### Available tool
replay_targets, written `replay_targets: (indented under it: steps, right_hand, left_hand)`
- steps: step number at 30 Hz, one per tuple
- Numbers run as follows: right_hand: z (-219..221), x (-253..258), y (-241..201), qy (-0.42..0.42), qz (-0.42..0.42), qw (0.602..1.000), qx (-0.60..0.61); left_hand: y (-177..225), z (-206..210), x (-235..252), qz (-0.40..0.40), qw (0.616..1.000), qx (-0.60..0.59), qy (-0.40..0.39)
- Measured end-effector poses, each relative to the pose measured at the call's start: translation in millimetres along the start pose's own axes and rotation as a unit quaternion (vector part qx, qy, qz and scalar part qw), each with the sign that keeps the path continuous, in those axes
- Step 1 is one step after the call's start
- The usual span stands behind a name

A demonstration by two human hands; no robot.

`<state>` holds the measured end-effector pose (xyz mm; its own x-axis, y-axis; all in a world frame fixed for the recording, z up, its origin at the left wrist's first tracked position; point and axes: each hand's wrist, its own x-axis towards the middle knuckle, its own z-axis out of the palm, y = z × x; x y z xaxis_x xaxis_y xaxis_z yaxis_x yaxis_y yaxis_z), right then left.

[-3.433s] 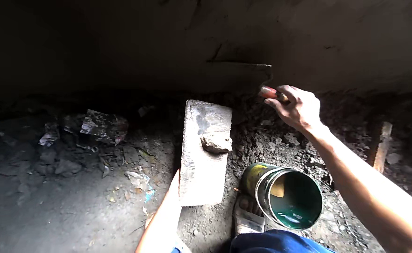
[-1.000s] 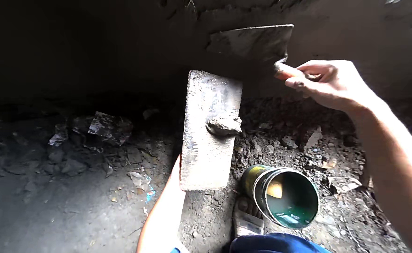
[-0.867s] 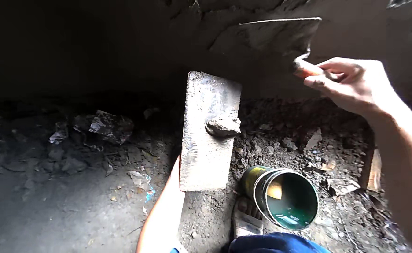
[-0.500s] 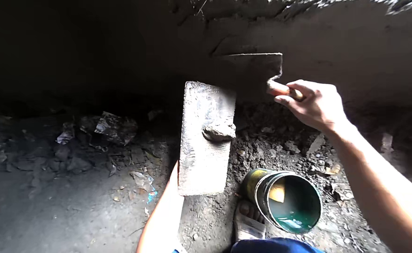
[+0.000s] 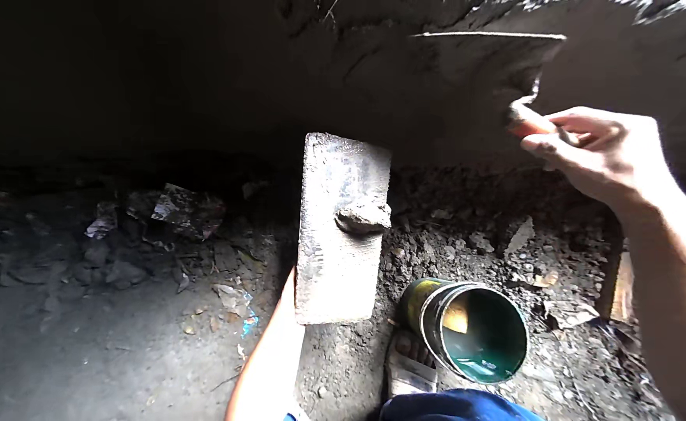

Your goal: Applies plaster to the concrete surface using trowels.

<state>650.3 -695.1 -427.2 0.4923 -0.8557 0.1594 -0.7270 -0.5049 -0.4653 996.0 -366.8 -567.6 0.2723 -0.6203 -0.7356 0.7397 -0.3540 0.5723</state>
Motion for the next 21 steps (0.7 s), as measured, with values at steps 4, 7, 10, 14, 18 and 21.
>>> replay_targets:
  steps: [4,7,10,14,18,21]
  right_hand:
    - [-2,-33,14,0.012,0.010,1.000,-0.009]
    - [10,-53,18,-0.015,-0.019,0.999,-0.040]
    - [19,-69,2,-0.055,-0.058,0.996,-0.047]
    - [16,-89,-12,-0.085,-0.080,0.992,-0.046]
    - [2,-96,-18,-0.110,-0.087,0.987,-0.072]
    - [2,-106,-15,-0.104,-0.058,0.992,-0.033]
  left_hand:
    - [4,6,-3,-0.008,1.000,0.007,0.027]
    - [5,8,0,-0.013,1.000,0.008,0.027]
    - [4,7,-1,-0.004,1.000,0.009,0.019]
    - [15,16,-8,-0.028,0.999,-0.024,0.018]
    - [16,16,-9,-0.042,0.998,-0.036,0.023]
    - [6,17,-8,-0.021,0.998,-0.006,0.059]
